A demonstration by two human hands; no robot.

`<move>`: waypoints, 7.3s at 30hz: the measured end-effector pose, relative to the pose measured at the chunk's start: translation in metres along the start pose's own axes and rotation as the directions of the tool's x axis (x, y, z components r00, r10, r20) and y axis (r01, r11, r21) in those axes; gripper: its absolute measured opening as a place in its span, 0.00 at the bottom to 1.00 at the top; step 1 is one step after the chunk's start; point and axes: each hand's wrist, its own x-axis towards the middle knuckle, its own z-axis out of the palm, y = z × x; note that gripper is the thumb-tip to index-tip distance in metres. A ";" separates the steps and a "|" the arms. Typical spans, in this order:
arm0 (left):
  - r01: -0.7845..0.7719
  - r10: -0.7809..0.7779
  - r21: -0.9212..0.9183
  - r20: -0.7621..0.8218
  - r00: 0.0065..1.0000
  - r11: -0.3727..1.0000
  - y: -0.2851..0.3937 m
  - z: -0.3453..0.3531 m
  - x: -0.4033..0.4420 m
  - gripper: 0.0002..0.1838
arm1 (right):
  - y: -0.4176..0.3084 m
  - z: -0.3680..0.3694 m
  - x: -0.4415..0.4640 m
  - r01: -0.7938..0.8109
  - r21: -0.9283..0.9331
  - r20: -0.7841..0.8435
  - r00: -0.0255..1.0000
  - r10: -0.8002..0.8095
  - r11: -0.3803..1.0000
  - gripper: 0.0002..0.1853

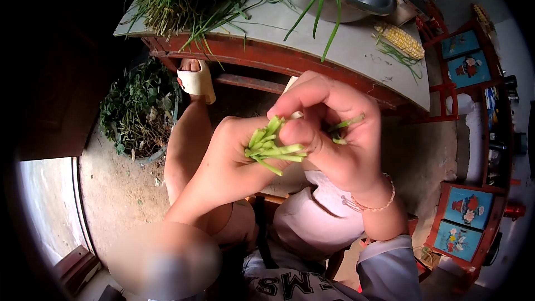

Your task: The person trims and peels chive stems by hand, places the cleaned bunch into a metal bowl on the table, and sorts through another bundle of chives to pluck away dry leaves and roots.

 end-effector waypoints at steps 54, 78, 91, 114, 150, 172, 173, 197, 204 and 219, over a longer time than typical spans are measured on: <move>0.145 -0.146 0.027 0.024 0.989 0.989 -0.004 0.012 -0.003 0.03 | 0.002 -0.012 0.003 -0.325 0.257 -0.193 0.906 0.378 0.910 0.17; 0.196 -0.140 -0.567 0.140 0.980 0.800 -0.008 0.003 0.005 0.24 | 0.000 -0.002 -0.001 -0.294 0.225 -0.025 0.951 0.307 0.929 0.14; -0.039 -0.136 -0.996 -0.049 0.990 0.077 -0.013 -0.023 0.014 0.20 | 0.010 -0.018 -0.009 -0.474 0.199 0.062 0.880 0.471 0.858 0.10; -0.249 0.198 -0.897 -0.187 0.962 0.366 -0.013 -0.036 0.012 0.19 | 0.005 -0.016 -0.006 -0.369 0.169 -0.055 0.922 0.383 0.914 0.06; -0.322 0.255 -0.749 -0.208 0.944 0.579 -0.011 -0.014 0.011 0.27 | 0.014 0.021 -0.010 -0.230 -0.037 0.104 0.967 0.232 0.973 0.02; -0.273 -0.067 -0.453 -0.604 0.794 0.848 -0.001 -0.018 0.004 0.19 | -0.001 0.000 -0.003 -0.224 0.313 0.046 0.974 0.221 0.923 0.08; -0.277 -0.065 -0.453 -0.606 0.793 0.847 -0.001 -0.017 0.003 0.19 | -0.003 0.000 -0.003 -0.240 0.296 0.052 0.970 0.236 0.925 0.09; -0.183 0.053 -0.313 -0.382 0.923 0.932 0.008 -0.002 -0.001 0.09 | 0.008 0.007 -0.005 -0.111 0.008 -0.024 0.993 0.112 0.994 0.06; -0.168 0.031 -0.288 -0.426 0.904 0.943 0.004 -0.006 -0.001 0.05 | 0.008 0.006 -0.006 -0.162 -0.022 -0.024 0.987 0.162 0.986 0.08; -0.117 -0.129 -0.459 -0.471 0.873 0.881 0.002 -0.015 0.003 0.05 | 0.006 -0.012 0.000 -0.237 -0.030 -0.172 0.958 0.228 0.971 0.09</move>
